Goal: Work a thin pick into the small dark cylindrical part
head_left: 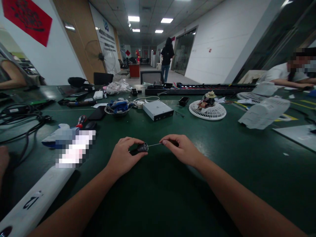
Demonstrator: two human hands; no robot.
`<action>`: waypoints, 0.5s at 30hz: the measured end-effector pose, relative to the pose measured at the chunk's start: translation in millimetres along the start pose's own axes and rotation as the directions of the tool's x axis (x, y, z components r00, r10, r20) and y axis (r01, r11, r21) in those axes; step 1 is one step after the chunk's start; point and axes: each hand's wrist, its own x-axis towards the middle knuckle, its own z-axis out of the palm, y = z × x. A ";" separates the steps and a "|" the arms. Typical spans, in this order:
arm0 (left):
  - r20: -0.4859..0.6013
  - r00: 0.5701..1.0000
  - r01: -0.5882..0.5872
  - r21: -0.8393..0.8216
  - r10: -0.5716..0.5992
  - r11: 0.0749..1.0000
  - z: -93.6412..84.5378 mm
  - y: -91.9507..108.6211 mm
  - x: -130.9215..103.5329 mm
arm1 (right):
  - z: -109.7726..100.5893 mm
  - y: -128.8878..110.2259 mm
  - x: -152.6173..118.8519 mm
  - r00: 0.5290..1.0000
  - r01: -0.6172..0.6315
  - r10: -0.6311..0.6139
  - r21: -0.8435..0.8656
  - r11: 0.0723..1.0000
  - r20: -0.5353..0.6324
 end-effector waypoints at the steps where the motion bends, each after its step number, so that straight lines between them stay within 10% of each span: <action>1: 0.000 1.000 -0.001 0.006 0.001 1.000 0.2 0.5 0.0 | 0.2 -1.4 -0.2 1.000 -0.001 0.001 -0.019 1.000 -0.014; 15: 0.020 0.999 -0.040 0.049 0.039 0.998 3.2 -3.8 -0.3 | 0.3 -5.1 1.5 0.991 -0.118 0.129 -0.246 0.962 0.030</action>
